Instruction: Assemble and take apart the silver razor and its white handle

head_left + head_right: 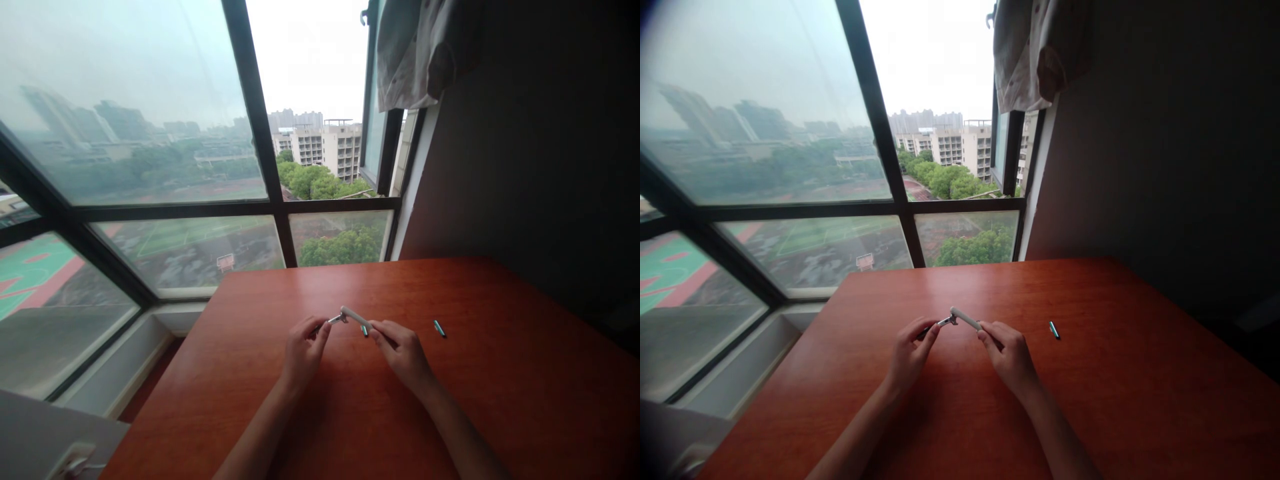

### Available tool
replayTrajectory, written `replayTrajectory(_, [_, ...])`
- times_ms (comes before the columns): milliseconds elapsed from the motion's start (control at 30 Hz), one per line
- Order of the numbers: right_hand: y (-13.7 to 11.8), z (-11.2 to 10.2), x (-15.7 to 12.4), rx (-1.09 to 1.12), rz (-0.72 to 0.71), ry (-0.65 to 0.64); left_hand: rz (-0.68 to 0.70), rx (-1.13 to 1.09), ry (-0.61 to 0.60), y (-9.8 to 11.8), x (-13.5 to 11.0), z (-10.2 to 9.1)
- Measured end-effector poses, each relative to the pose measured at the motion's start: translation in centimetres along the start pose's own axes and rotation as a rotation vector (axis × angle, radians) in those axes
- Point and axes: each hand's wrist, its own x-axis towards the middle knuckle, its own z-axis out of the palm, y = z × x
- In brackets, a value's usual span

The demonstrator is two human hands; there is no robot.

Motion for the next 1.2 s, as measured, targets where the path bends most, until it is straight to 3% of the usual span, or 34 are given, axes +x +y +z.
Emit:
replayTrajectory(133, [0.0, -0.11, 0.1, 0.01, 0.014, 0.011, 0.013, -0.008, -0.034, 0.28, -0.05, 0.1])
replayTrajectory(333, [-0.13, -0.1, 0.04, -0.016, 0.009, -0.011, -0.063, -0.051, 0.04, -0.38, 0.11, -0.04])
replayTrajectory(600, [-0.12, -0.12, 0.11, 0.005, 0.004, 0.001, -0.018, -0.059, -0.078, 0.29, 0.0, 0.09])
replayTrajectory(800, [-0.21, -0.17, 0.09, 0.001, 0.017, -0.013, -0.05, -0.057, -0.019, 0.1, 0.0, 0.14])
replayTrajectory(1033, [-0.16, -0.14, 0.1, -0.021, 0.007, 0.005, -0.029, -0.059, -0.051, 0.12, -0.04, 0.23])
replayTrajectory(1200, [-0.12, -0.06, 0.11, -0.013, 0.013, 0.009, -0.112, -0.091, -0.019, -0.22, 0.0, 0.21])
